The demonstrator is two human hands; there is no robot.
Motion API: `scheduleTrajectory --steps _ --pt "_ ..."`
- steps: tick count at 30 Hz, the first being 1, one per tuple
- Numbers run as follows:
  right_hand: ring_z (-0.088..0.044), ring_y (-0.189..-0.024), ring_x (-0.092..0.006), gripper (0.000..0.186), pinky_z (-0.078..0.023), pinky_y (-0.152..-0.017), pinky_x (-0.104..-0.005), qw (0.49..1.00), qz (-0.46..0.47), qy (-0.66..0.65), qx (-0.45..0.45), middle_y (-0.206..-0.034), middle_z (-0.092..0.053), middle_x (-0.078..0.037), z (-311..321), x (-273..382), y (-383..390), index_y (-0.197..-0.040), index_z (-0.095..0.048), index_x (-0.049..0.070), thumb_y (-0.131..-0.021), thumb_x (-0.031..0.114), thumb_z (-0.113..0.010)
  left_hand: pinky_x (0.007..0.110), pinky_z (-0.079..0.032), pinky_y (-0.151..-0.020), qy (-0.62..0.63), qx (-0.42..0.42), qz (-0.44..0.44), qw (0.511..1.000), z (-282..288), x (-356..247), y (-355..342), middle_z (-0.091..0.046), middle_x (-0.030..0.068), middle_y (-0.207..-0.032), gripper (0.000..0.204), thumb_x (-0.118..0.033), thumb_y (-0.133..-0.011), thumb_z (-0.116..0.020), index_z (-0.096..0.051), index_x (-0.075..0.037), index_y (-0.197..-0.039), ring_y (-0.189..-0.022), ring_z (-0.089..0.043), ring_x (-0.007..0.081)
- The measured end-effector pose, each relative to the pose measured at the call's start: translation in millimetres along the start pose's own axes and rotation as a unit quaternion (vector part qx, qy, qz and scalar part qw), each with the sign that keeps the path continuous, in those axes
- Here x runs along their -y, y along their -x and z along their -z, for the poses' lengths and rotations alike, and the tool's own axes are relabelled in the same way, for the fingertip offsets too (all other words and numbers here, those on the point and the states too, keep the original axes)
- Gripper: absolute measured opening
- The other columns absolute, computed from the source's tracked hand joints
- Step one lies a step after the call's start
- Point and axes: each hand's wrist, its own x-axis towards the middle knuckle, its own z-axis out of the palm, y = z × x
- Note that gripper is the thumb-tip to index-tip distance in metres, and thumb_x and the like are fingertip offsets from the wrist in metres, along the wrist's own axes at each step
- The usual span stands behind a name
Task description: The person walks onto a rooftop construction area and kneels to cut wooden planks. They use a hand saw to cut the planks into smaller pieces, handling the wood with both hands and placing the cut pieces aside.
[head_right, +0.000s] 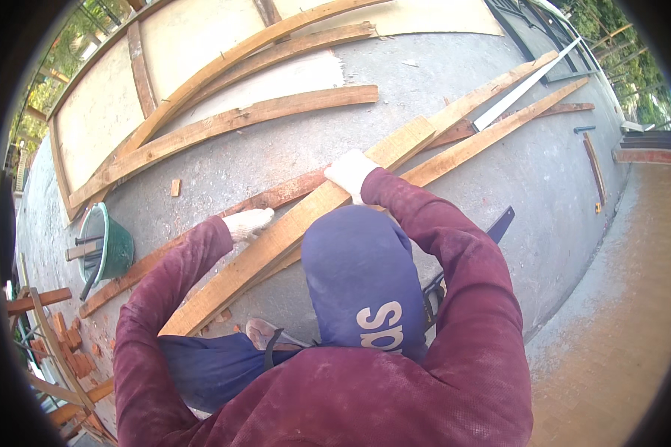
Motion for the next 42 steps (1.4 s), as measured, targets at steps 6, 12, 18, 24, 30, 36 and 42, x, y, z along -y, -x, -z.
scheduleTrajectory --steps 6,12,18,24,30,36,42 --pt "-0.063 -0.12 -0.0282 0.071 -0.037 -0.112 -0.0463 0.999 0.015 0.005 -0.047 -0.12 -0.069 -0.011 -14.2 -5.1 7.5 -0.131 -0.061 0.005 -0.065 0.015 -0.086 0.037 -0.042 -0.114 -0.035 0.044 -0.111 0.992 -34.5 -28.8 -67.1 -0.064 0.016 -0.147 0.085 -0.07 -0.102 -0.051 -0.054 -0.003 -0.154 -0.133 -0.06 0.0245" --pt "-0.046 -0.142 -0.0355 0.09 -0.028 -0.122 -0.0564 0.991 -0.011 0.022 -0.132 -0.146 -0.055 -0.017 -16.9 0.0 17.4 -0.152 -0.049 0.007 -0.071 0.021 -0.086 0.031 -0.057 -0.09 0.018 0.088 -0.027 0.996 -46.3 -50.0 -56.8 -0.075 0.0095 -0.119 0.069 -0.057 -0.097 -0.072 -0.067 -0.001 -0.137 -0.103 -0.071 0.0145" --pt "-0.04 -0.147 -0.0433 0.098 -0.031 -0.121 -0.0619 0.89 -0.175 -0.201 -0.37 -0.156 -0.047 -0.019 -47.5 19.1 147.0 -0.157 -0.045 0.009 -0.071 0.027 -0.089 0.03 -0.056 -0.088 0.019 0.054 -0.035 0.998 -29.9 -26.8 -37.4 -0.076 0.0098 -0.118 0.071 -0.053 -0.092 -0.08 -0.067 0.002 -0.136 -0.1 -0.071 0.014" --pt "-0.055 -0.133 -0.0424 0.082 -0.045 -0.112 -0.0504 0.786 -0.51 -0.29 -0.196 -0.139 -0.06 -0.026 -128.8 61.9 293.9 -0.15 -0.049 0.0 -0.08 0.027 -0.084 0.033 -0.054 -0.094 0.004 0.016 -0.07 0.997 49.2 46.4 48.7 -0.073 0.0078 -0.119 0.069 -0.043 -0.091 -0.081 -0.062 0.005 -0.138 -0.107 -0.067 0.016" --pt "-0.059 -0.127 -0.0408 0.079 -0.049 -0.107 -0.0487 0.778 -0.537 -0.312 -0.089 -0.132 -0.064 -0.023 -157.6 104.6 300.6 -0.148 -0.05 0.001 -0.08 0.026 -0.082 0.033 -0.054 -0.095 -0.031 -0.059 -0.055 0.996 89.9 139.5 111.5 -0.073 0.0088 -0.117 0.072 -0.04 -0.085 -0.084 -0.063 0.005 -0.138 -0.106 -0.069 0.0179" --pt "-0.071 -0.092 -0.0395 0.063 -0.056 -0.083 -0.0498 0.719 -0.576 -0.379 0.09 -0.099 -0.071 -0.019 -197.9 163.4 317.7 -0.12 -0.057 0.001 -0.077 0.039 -0.085 0.036 -0.054 -0.096 -0.013 -0.088 -0.037 0.995 97.2 225.9 130.1 -0.075 0.011 -0.113 0.077 -0.043 -0.076 -0.088 -0.067 0.003 -0.133 -0.105 -0.07 0.02" --pt "-0.07 -0.101 -0.0486 0.046 -0.053 -0.085 -0.0582 0.604 -0.647 -0.466 0.014 -0.105 -0.072 -0.027 -304.6 216.8 343.6 -0.121 -0.054 0.007 -0.092 0.04 -0.066 0.038 -0.053 -0.099 0.051 -0.058 -0.047 0.996 107.0 257.3 109.0 -0.075 0.0118 -0.115 0.078 -0.045 -0.075 -0.089 -0.069 0.003 -0.132 -0.107 -0.07 0.0212"
